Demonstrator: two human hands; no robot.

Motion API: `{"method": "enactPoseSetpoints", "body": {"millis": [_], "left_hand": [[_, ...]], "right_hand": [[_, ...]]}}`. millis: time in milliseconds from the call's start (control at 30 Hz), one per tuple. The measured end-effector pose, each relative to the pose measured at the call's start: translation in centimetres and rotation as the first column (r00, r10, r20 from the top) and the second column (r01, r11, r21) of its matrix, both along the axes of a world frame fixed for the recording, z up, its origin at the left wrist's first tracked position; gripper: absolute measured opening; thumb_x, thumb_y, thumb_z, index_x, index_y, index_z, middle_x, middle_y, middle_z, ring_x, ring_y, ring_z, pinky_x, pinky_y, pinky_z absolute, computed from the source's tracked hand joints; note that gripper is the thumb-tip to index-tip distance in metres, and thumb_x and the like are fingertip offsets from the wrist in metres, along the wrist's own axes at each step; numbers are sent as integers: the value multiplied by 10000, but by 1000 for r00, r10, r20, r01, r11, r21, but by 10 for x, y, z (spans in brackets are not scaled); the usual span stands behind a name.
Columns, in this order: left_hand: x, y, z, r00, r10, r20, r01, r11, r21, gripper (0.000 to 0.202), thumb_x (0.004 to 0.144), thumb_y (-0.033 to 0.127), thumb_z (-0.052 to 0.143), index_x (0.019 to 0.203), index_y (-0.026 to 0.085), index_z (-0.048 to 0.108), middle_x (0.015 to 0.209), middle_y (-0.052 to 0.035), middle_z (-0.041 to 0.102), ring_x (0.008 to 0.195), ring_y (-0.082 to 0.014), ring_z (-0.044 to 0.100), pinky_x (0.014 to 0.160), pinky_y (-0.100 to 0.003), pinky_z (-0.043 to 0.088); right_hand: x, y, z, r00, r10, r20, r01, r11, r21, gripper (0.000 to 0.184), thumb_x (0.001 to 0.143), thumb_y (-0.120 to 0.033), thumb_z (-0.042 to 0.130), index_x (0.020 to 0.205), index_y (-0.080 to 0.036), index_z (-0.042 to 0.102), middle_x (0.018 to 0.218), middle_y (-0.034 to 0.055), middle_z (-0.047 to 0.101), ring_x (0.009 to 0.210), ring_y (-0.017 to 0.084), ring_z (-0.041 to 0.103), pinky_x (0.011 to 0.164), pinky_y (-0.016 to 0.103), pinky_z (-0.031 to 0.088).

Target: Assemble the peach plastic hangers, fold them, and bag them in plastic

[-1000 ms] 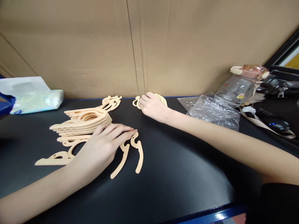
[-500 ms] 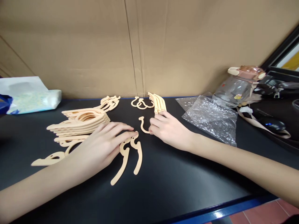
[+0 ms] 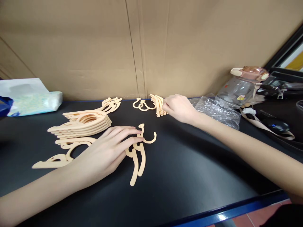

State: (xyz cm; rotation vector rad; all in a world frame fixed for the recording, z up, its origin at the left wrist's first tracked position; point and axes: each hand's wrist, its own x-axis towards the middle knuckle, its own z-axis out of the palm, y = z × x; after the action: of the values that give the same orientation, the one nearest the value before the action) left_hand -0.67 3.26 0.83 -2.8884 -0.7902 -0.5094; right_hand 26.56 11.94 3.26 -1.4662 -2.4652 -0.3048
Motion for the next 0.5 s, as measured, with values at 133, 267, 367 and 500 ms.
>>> {"method": "enactPoseSetpoints", "body": {"millis": [133,267,367,500], "left_hand": [[-3,-1,-3,999,-24,29,23,999,37,378,922,-12,401,1204,138,603,1255,-100,608,1235,-242,467,1030,-411,383],[-5,-1,-5,999,-31,31,28,996,83,411,918,-22,374,1232,137,585,1270,-99,607,1250,-237,474,1085,-440,340],[-6,0,-5,999,-28,25,26,995,93,413,926,-6,358,1240,143,580,1268,-98,615,1244,-239,493,1088,-456,348],[-6,0,-6,999,-19,28,17,996,89,407,934,6,340,1221,147,591,1255,-99,632,1230,-246,518,1074,-473,375]], "right_hand": [[9,27,-5,996,-77,-33,77,997,-2,280,915,-191,393,875,-158,668,904,83,709,773,210,618,630,309,378],[16,37,-14,999,-34,-17,33,998,-53,326,947,-224,429,1161,-183,671,1165,71,693,1004,211,638,770,300,452],[21,37,-20,999,-35,4,36,996,-86,357,982,-263,396,1201,-206,673,1176,69,695,1030,217,643,804,318,467],[24,36,-21,996,-90,6,90,991,-97,349,984,-302,400,1136,-198,697,1123,67,722,973,230,666,746,318,464]]}}
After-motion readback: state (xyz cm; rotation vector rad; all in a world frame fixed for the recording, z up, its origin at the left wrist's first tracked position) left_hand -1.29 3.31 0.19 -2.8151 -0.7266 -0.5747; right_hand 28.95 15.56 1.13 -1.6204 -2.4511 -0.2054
